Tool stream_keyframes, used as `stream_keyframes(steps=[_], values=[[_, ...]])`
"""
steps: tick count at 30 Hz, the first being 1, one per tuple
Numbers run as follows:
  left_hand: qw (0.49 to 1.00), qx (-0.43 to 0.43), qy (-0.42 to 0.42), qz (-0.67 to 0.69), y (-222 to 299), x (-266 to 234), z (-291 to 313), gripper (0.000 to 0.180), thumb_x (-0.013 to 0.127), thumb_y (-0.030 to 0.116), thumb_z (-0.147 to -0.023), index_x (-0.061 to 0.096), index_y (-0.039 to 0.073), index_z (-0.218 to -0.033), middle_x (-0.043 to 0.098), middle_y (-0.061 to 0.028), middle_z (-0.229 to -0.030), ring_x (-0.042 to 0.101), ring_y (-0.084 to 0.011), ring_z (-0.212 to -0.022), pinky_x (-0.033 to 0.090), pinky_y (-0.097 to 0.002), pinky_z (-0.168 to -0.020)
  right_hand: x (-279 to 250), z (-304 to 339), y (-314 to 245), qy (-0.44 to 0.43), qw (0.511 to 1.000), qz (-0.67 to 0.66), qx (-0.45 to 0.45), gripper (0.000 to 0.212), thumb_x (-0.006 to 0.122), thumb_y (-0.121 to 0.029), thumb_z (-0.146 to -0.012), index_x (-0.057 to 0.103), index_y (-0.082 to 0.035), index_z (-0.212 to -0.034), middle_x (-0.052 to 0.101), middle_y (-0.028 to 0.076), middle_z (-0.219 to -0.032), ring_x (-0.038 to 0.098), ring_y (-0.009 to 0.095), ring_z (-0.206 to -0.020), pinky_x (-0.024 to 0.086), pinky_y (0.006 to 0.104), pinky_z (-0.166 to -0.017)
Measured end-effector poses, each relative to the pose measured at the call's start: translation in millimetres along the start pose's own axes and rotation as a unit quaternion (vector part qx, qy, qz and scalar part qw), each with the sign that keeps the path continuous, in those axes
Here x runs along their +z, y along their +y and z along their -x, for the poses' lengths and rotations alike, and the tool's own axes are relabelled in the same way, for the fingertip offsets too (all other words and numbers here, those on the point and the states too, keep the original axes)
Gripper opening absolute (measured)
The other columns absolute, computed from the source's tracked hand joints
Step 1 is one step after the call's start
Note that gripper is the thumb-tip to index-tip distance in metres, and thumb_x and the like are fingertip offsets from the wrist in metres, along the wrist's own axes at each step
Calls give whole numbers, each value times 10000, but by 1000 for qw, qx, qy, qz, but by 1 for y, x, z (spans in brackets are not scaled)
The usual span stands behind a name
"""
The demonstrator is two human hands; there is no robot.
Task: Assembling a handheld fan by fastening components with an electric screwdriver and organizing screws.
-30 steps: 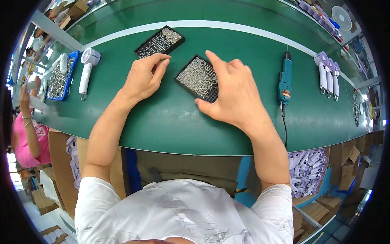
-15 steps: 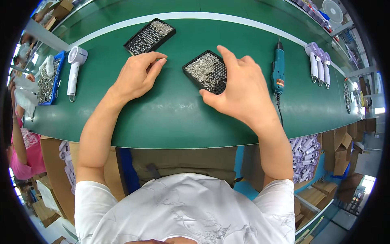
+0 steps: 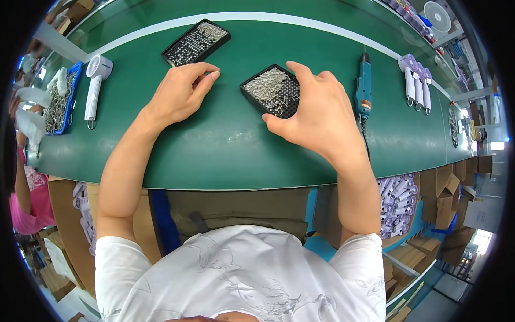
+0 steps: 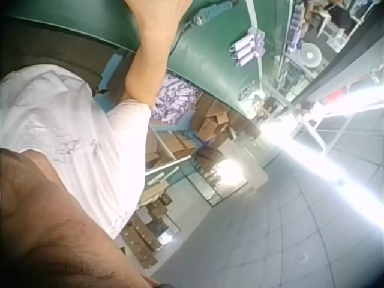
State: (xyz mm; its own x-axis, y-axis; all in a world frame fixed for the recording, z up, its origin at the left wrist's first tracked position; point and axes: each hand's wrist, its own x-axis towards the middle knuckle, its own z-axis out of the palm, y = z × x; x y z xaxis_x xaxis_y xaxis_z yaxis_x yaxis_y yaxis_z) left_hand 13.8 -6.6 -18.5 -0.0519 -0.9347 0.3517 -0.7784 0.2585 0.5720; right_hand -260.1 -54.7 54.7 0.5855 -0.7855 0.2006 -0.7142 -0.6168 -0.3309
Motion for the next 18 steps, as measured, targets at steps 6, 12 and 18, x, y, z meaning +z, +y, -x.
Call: stream_keyframes(steps=[6,12,18], values=[[1000,3,9,7,0,1,1,220,647,175,-1008,709,-18,-1092,693,-155,-801,639,-255,-660,512,-365,-639,0,6,4,7,1000,17,-5,856,866,-321,-646,578,40,-1367,725,213,-977,646,383,-992,537,461,-903],[1000,-20,-7,16,0,0,-1,221,647,175,-1010,710,-18,-1097,686,-145,-787,625,-231,-651,504,-351,-635,13,7,12,12,999,-12,35,897,909,-329,-644,573,-55,-1430,679,201,-1134,663,332,-1053,534,419,-910],[1000,-26,-13,1,1,-1,-2,226,651,177,-1010,709,-23,-1099,688,-136,-782,620,-221,-647,504,-345,-632,34,19,28,115,992,-31,-40,884,923,-239,-633,575,-18,-1415,673,187,-1124,650,324,-1007,542,407,-909]])
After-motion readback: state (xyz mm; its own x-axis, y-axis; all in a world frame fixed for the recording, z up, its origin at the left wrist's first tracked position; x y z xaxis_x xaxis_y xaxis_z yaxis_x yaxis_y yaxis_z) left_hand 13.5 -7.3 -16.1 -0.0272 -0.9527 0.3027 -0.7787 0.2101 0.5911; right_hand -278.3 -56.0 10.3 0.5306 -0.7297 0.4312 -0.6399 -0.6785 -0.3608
